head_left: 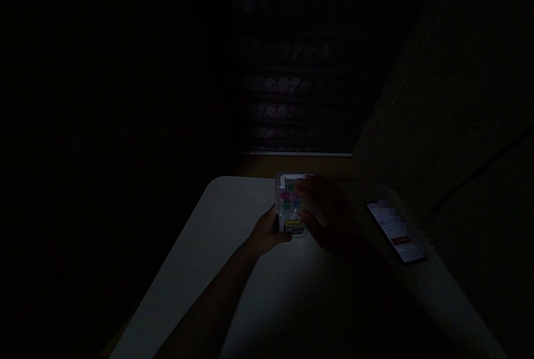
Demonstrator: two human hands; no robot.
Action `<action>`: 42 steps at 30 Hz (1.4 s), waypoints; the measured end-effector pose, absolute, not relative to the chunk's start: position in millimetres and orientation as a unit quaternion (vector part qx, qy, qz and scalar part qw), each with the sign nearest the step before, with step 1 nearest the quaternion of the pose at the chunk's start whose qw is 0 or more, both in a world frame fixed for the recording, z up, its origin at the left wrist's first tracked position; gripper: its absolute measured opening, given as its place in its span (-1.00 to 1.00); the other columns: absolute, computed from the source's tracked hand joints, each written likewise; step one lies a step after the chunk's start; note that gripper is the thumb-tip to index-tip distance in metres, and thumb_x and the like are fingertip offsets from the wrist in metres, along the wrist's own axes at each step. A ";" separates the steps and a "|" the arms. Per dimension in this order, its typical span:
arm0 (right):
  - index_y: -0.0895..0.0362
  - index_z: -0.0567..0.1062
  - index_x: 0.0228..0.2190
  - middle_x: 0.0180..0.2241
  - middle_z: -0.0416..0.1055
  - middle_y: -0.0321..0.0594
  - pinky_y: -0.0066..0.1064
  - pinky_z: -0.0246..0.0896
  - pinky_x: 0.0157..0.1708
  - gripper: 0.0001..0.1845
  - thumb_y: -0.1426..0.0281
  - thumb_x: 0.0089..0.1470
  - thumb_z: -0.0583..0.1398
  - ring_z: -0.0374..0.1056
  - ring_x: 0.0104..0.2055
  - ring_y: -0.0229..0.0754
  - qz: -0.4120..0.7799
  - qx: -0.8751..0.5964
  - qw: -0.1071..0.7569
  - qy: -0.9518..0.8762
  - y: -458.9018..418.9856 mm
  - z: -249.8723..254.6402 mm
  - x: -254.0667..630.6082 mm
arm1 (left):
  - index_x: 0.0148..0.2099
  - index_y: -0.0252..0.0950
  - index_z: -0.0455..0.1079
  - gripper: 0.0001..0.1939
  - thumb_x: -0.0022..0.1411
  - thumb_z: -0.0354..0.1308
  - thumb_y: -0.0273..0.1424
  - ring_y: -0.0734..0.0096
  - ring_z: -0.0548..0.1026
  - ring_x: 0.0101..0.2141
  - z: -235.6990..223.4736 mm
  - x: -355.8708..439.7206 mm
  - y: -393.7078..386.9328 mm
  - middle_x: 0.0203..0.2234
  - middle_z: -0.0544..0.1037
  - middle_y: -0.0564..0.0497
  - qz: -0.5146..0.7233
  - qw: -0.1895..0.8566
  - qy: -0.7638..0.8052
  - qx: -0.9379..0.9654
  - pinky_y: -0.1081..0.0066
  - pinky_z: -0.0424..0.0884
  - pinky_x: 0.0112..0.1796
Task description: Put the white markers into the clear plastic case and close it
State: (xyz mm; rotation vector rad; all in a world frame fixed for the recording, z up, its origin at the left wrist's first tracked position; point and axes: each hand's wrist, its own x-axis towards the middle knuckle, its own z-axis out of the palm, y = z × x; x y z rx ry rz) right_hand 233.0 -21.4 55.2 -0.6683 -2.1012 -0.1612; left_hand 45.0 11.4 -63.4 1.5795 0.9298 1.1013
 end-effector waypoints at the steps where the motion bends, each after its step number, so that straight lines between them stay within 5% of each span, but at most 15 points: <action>1: 0.09 0.34 0.03 0.04 0.35 -0.10 -0.10 0.15 0.15 -0.59 0.34 0.12 0.12 0.15 0.18 -0.08 -0.047 -0.263 0.450 -0.852 -21.6 56.7 236.1 | 0.16 -0.27 0.22 -0.20 -0.21 0.31 -0.51 0.07 0.42 -0.06 -63.4 45.1 11.4 -0.03 0.46 -0.07 0.451 0.487 0.377 0.646 0.25 0.38 -0.14; 9: 0.04 0.32 0.08 0.28 -0.01 -0.10 -0.12 0.10 0.18 -0.51 0.16 0.15 0.10 -0.05 0.30 -0.06 0.090 -0.319 0.430 -0.840 -10.2 51.7 249.3 | 0.17 -0.26 0.20 -0.16 -0.23 0.33 -0.51 0.04 0.40 -0.01 -66.3 45.0 13.7 0.03 0.43 -0.09 0.446 0.534 0.353 0.626 0.18 0.35 -0.07; 25: 0.01 0.36 0.05 0.25 0.06 -0.12 -0.16 0.18 0.14 -0.52 0.14 0.11 0.14 0.02 0.28 -0.08 0.054 -0.319 0.423 -0.846 -2.2 43.2 255.3 | 0.14 -0.28 0.22 -0.19 -0.24 0.32 -0.55 0.04 0.41 -0.03 -62.4 46.4 10.9 0.00 0.45 -0.09 0.447 0.534 0.363 0.619 0.21 0.36 -0.09; 36: 0.10 0.24 0.14 0.31 -0.14 -0.05 -0.09 0.03 0.21 -0.40 0.29 0.07 0.16 -0.13 0.33 0.00 0.024 -0.345 0.325 -0.880 -14.7 59.6 254.0 | 0.13 -0.31 0.23 -0.21 -0.25 0.27 -0.57 0.02 0.37 0.03 -60.7 45.7 10.6 0.02 0.44 -0.07 0.458 0.549 0.348 0.606 0.21 0.36 -0.08; 42: 0.17 0.17 0.11 0.24 0.04 -0.01 -0.06 -0.05 0.25 -0.34 0.32 -0.01 0.22 -0.14 0.32 -0.02 -0.040 -0.322 0.345 -0.881 -12.5 51.8 242.8 | 0.16 -0.31 0.19 -0.19 -0.23 0.26 -0.56 0.04 0.41 -0.01 -62.4 45.4 11.2 0.01 0.44 -0.10 0.455 0.544 0.357 0.608 0.21 0.39 -0.11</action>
